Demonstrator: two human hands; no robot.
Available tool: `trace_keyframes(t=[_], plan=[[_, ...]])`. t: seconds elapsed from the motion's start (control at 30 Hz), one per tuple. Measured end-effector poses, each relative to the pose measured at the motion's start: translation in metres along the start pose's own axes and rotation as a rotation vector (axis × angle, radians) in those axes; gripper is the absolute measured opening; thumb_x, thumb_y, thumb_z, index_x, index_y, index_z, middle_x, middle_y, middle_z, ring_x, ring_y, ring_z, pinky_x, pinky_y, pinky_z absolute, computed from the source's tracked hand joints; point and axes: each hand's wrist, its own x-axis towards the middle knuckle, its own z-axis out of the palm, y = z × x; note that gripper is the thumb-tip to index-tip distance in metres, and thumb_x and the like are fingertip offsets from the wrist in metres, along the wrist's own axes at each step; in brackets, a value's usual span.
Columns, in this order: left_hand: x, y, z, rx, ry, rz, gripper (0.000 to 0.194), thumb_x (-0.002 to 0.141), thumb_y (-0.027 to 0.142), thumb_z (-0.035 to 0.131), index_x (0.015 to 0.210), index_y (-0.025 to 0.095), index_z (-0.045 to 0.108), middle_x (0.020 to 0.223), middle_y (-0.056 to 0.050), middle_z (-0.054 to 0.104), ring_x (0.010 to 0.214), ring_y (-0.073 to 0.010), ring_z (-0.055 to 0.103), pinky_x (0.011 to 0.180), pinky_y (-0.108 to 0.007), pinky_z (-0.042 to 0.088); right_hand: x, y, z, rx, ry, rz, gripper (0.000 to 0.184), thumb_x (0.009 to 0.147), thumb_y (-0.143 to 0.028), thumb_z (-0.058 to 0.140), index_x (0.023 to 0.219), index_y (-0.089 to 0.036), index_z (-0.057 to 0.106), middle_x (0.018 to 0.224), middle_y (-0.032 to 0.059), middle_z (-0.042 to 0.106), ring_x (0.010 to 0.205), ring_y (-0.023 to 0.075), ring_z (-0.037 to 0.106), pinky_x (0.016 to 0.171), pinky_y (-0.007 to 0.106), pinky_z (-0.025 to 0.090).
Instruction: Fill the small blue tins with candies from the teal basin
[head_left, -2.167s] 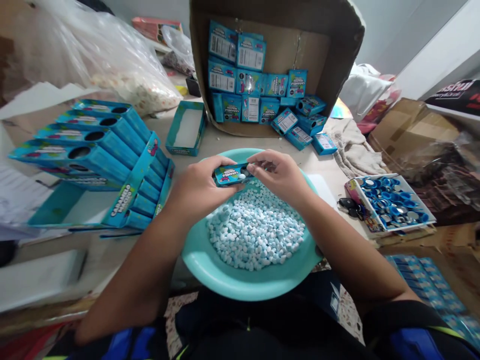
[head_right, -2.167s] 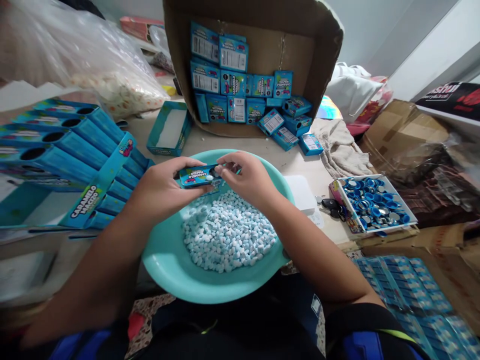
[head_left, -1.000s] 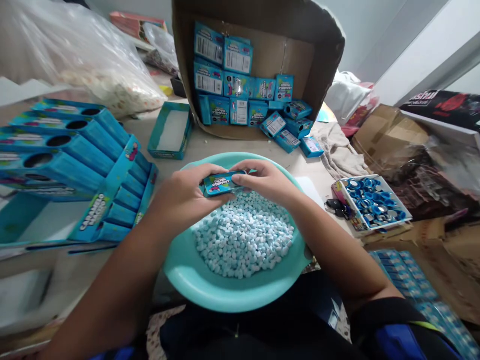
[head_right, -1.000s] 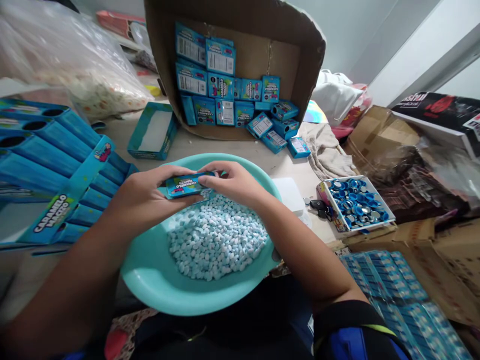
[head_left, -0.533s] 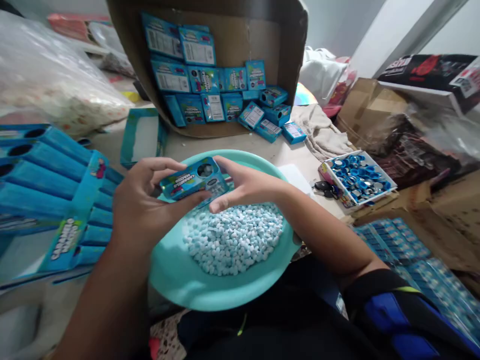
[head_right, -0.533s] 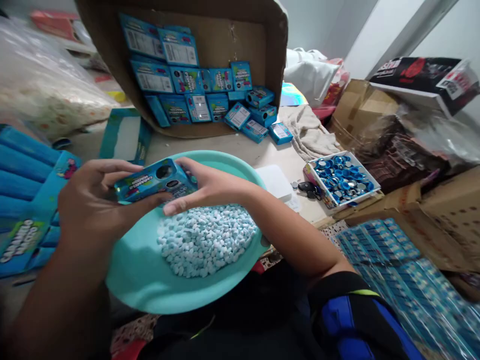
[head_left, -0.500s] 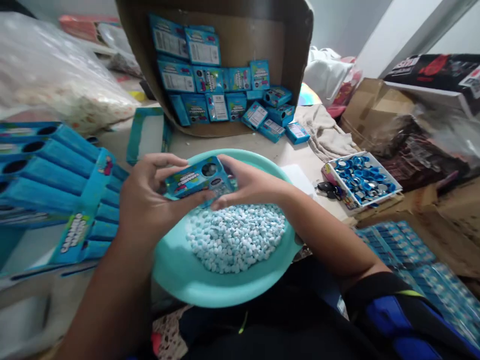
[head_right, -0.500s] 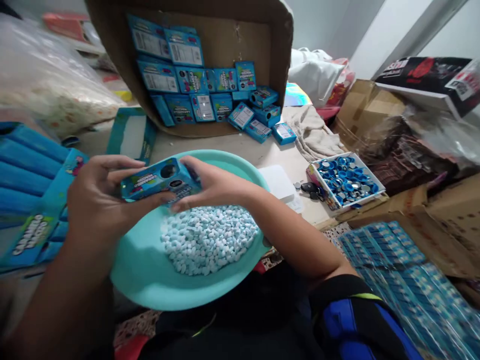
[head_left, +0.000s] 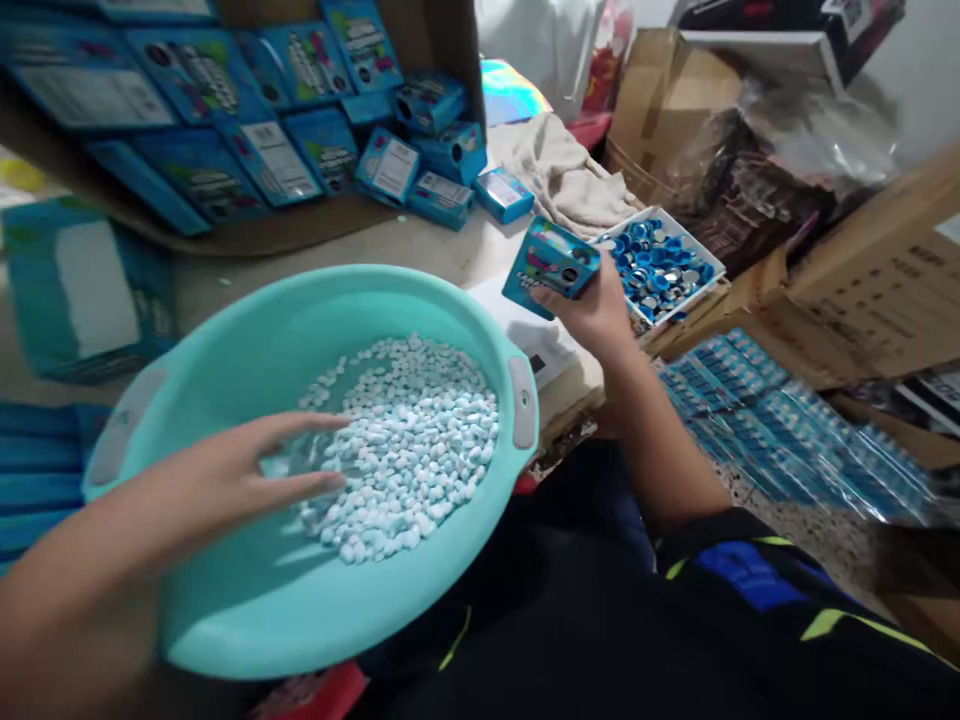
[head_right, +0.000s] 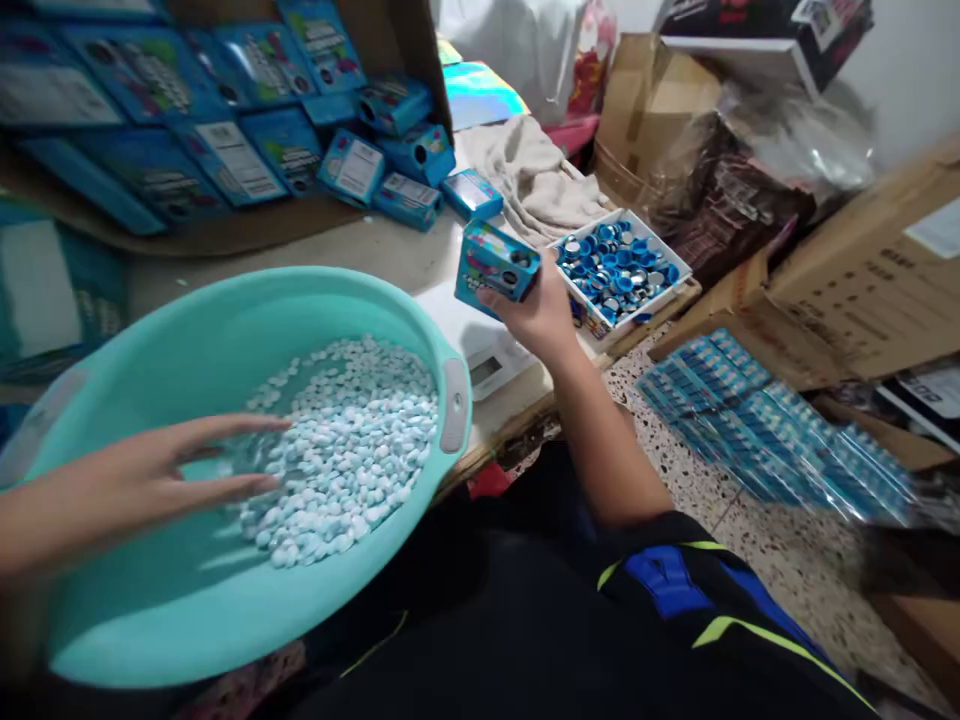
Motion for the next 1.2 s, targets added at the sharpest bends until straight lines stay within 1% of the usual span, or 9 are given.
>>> trace_keyframes(t=[0.1, 0.23, 0.37, 0.47, 0.7, 0.8, 0.97, 1.07, 1.2], plan=[[0.007, -0.006, 0.001, 0.020, -0.187, -0.098, 0.071, 0.075, 0.071, 0.074, 0.132, 0.028, 0.074, 0.141, -0.010, 0.072, 0.123, -0.0387, 0.070, 0.105, -0.047, 0.056, -0.004, 0.016, 0.006, 0.017, -0.073, 0.075, 0.058, 0.077, -0.036, 0.088, 0.125, -0.021, 0.058, 0.119, 0.0105, 0.071, 0.115, 0.0291, 0.068, 0.102, 0.050, 0.060], [0.008, 0.000, 0.008, -0.024, -0.200, -0.105, 0.061, 0.074, 0.061, 0.073, 0.124, 0.026, 0.071, 0.118, -0.010, 0.076, 0.105, -0.0333, 0.074, 0.087, -0.038, 0.059, -0.012, 0.008, -0.005, 0.068, -0.234, 0.068, 0.063, 0.077, -0.032, 0.088, 0.133, -0.025, 0.060, 0.126, 0.0108, 0.071, 0.122, 0.0316, 0.067, 0.107, 0.054, 0.057], [0.005, 0.013, 0.017, -0.059, -0.176, -0.151, 0.045, 0.075, 0.052, 0.066, 0.110, 0.024, 0.067, 0.086, -0.003, 0.073, 0.083, -0.0275, 0.072, 0.076, -0.034, 0.055, -0.040, 0.007, -0.021, 0.106, 0.010, 0.061, 0.053, 0.090, -0.037, 0.075, 0.139, -0.027, 0.056, 0.140, 0.0125, 0.065, 0.136, 0.0296, 0.061, 0.116, 0.051, 0.052], [0.006, 0.019, 0.021, -0.038, -0.135, -0.146, 0.029, 0.076, 0.047, 0.062, 0.095, 0.024, 0.063, 0.074, 0.001, 0.068, 0.072, -0.0237, 0.066, 0.069, -0.030, 0.049, -0.064, 0.019, -0.019, 0.162, 0.177, 0.154, 0.043, 0.098, -0.036, 0.058, 0.140, -0.028, 0.052, 0.138, 0.0126, 0.064, 0.132, 0.0247, 0.064, 0.116, 0.046, 0.053], [0.007, 0.040, 0.021, -0.037, -0.301, -0.153, 0.018, 0.078, 0.039, 0.061, 0.082, 0.023, 0.057, 0.064, 0.004, 0.062, 0.064, -0.0177, 0.057, 0.062, -0.023, 0.040, -0.076, 0.039, -0.018, 0.268, 0.146, 0.192, 0.046, 0.099, -0.034, 0.056, 0.144, -0.029, 0.047, 0.138, 0.0131, 0.062, 0.134, 0.0272, 0.062, 0.116, 0.049, 0.052], [-0.002, 0.051, 0.026, 0.085, -0.229, -0.141, 0.015, 0.079, 0.037, 0.056, 0.076, 0.022, 0.057, 0.061, 0.004, 0.058, 0.061, -0.0158, 0.051, 0.060, -0.022, 0.035, -0.077, 0.036, -0.022, 0.265, 0.163, 0.193, 0.042, 0.099, -0.034, 0.054, 0.141, -0.028, 0.051, 0.133, 0.0132, 0.064, 0.130, 0.0267, 0.064, 0.113, 0.048, 0.054], [-0.009, 0.069, 0.029, 0.190, -0.173, -0.122, 0.007, 0.077, 0.029, 0.056, 0.077, 0.023, 0.060, 0.065, 0.003, 0.062, 0.064, -0.0182, 0.056, 0.063, -0.025, 0.037, -0.079, 0.032, -0.023, 0.310, 0.155, 0.231, 0.026, 0.097, -0.036, 0.061, 0.120, -0.025, 0.062, 0.119, 0.0100, 0.073, 0.115, 0.0239, 0.071, 0.106, 0.045, 0.058], [-0.008, 0.080, 0.022, 0.230, -0.128, -0.117, 0.008, 0.074, 0.028, 0.057, 0.080, 0.023, 0.062, 0.068, 0.001, 0.067, 0.064, -0.0188, 0.060, 0.064, -0.026, 0.040, -0.078, 0.032, -0.024, 0.332, 0.137, 0.216, 0.018, 0.096, -0.037, 0.064, 0.108, -0.024, 0.068, 0.109, 0.0082, 0.074, 0.106, 0.0235, 0.073, 0.100, 0.044, 0.061], [-0.009, 0.095, 0.004, 0.310, -0.012, -0.054, 0.016, 0.078, 0.028, 0.059, 0.090, 0.023, 0.068, 0.077, -0.001, 0.073, 0.071, -0.0201, 0.067, 0.069, -0.028, 0.046, -0.077, 0.029, -0.026, 0.287, 0.200, 0.128, 0.013, 0.095, -0.034, 0.066, 0.098, -0.025, 0.075, 0.122, 0.0103, 0.070, 0.119, 0.0257, 0.069, 0.100, 0.046, 0.062]])
